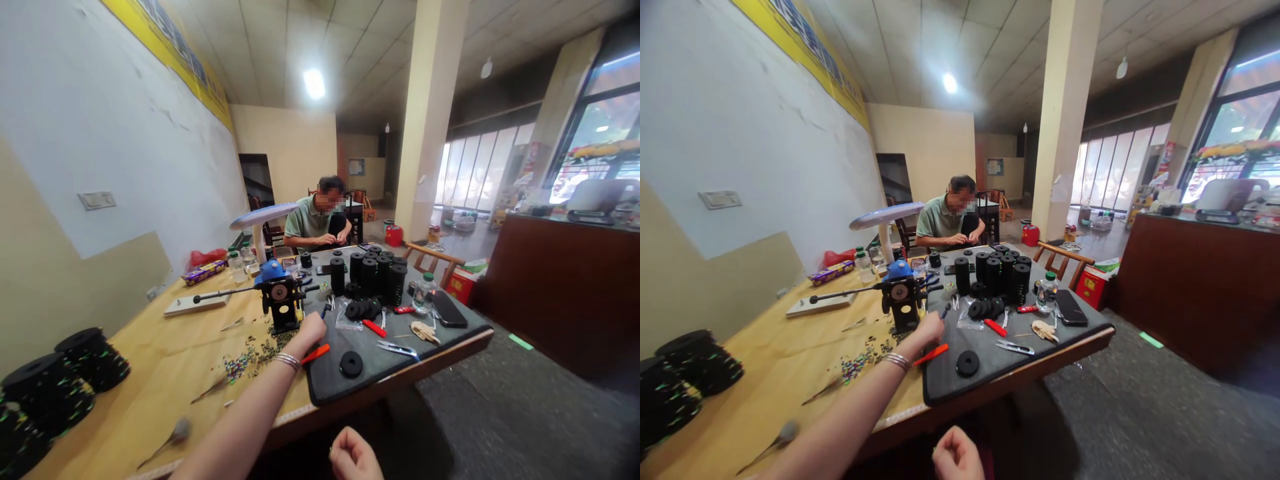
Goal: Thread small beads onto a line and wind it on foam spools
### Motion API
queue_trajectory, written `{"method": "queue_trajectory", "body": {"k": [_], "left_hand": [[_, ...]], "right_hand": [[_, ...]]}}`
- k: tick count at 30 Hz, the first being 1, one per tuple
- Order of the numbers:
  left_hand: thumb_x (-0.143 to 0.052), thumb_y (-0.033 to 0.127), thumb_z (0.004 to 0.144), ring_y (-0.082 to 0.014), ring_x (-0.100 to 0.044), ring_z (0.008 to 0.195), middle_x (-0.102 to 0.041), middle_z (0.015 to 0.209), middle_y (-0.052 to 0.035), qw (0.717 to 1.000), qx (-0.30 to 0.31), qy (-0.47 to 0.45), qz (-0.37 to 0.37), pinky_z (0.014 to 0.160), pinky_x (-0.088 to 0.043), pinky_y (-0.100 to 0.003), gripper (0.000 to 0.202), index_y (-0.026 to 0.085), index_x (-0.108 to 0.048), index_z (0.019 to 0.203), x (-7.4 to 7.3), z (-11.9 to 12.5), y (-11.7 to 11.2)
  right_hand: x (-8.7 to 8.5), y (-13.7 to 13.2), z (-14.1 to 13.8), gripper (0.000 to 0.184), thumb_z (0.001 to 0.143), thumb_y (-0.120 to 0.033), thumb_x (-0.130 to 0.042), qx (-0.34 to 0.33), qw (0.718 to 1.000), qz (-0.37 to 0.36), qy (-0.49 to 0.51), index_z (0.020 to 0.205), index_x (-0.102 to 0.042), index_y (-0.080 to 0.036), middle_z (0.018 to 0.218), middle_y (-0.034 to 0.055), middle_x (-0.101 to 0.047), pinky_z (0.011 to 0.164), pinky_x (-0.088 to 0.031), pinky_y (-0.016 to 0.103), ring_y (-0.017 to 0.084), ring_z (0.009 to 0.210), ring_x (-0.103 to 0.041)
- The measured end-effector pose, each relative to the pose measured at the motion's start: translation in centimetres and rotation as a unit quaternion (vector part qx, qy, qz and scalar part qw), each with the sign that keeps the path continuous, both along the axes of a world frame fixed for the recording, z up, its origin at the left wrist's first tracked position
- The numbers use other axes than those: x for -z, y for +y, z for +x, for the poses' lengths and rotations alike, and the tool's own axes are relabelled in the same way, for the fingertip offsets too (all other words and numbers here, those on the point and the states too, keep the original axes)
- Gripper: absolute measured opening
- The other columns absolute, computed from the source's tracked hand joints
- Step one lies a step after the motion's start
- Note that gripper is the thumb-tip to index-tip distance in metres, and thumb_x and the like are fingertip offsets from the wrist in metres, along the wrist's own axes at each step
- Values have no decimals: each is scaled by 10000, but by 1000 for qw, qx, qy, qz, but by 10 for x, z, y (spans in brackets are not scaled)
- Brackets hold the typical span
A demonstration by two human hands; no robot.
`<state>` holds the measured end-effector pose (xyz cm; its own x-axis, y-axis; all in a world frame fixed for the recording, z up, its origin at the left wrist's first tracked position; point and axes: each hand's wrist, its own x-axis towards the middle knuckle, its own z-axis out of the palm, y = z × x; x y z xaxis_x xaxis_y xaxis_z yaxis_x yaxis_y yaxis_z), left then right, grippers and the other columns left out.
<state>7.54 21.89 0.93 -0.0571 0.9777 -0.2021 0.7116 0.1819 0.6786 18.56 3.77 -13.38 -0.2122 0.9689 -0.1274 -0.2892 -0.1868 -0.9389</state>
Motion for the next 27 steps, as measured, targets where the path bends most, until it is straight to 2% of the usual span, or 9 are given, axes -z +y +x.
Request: {"method": "queue_trajectory", "body": {"k": [3, 5, 7, 10, 12, 15, 18, 21, 27], "left_hand": [[-544, 309, 894, -181, -630, 852, -625, 1065, -65, 996, 23, -82, -6, 725, -541, -365, 278, 156, -561, 1125, -9, -16, -21], [-499, 278, 902, -107, -574, 642, -614, 786, 13, 990, 36, -134, -4, 586, -475, -229, 182, 172, -567, 1034, -11, -34, -51], [-535, 327, 858, -76, -471, 514, -512, 619, 67, 982, 39, -182, -12, 479, -364, -172, 155, 189, -569, 920, -7, -56, -91], [-467, 564, 805, -72, -345, 416, -422, 534, 72, 969, 0, -239, -61, 396, -219, -180, 401, 172, -549, 777, 11, -85, -159], [-486, 717, 699, -69, -339, 433, -453, 570, 50, 907, -88, -363, -193, 411, -179, -174, 567, 162, -558, 791, 29, -97, -201], [-633, 711, 595, -54, -262, 440, -410, 578, 71, 862, -86, -452, -212, 421, -135, -182, 565, 187, -531, 781, 56, -107, -245], [-746, 601, 558, -63, -258, 484, -396, 593, 70, 858, -11, -486, -163, 451, -183, -193, 508, 189, -506, 733, 77, -110, -265], [-714, 574, 626, -97, -306, 568, -394, 628, 53, 882, 7, -458, -107, 520, -254, -211, 457, 186, -491, 720, 91, -113, -270], [-658, 604, 659, -132, -330, 645, -387, 671, 43, 911, 59, -399, -91, 592, -265, -246, 459, 197, -466, 751, 104, -118, -270]], "right_hand": [[-14, -5, 4, 374, 625, -479, -667, 12, 999, -22, 35, 613, -396, -222, 420, -125, -276, 388, -130, 186, 46, 382, -183], [-22, -10, 5, 376, 648, -489, -659, 18, 999, -23, 36, 635, -392, -224, 427, -131, -270, 370, -115, 183, 43, 373, -163], [-29, -14, 6, 350, 681, -472, -640, 35, 999, -8, 24, 651, -399, -221, 449, -126, -277, 372, -125, 185, 46, 385, -169], [-36, -19, 3, 280, 727, -416, -605, 37, 999, 32, -14, 667, -427, -208, 494, -106, -306, 401, -166, 194, 58, 423, -210], [-40, -22, -1, 235, 742, -374, -583, 20, 997, 58, -52, 670, -445, -198, 526, -89, -329, 432, -206, 204, 71, 460, -249], [-46, -25, -9, 189, 743, -322, -552, -13, 991, 81, -109, 654, -454, -187, 566, -65, -367, 497, -265, 224, 92, 525, -304], [-51, -29, -16, 164, 731, -293, -526, -47, 984, 83, -151, 634, -444, -187, 570, -55, -382, 521, -276, 238, 104, 546, -325], [-53, -32, -21, 142, 719, -268, -512, -67, 977, 86, -183, 626, -439, -190, 566, -55, -380, 518, -274, 240, 107, 544, -330], [-51, -31, -26, 132, 725, -248, -505, -65, 968, 103, -219, 622, -447, -189, 573, -49, -397, 531, -301, 245, 115, 551, -357]]}}
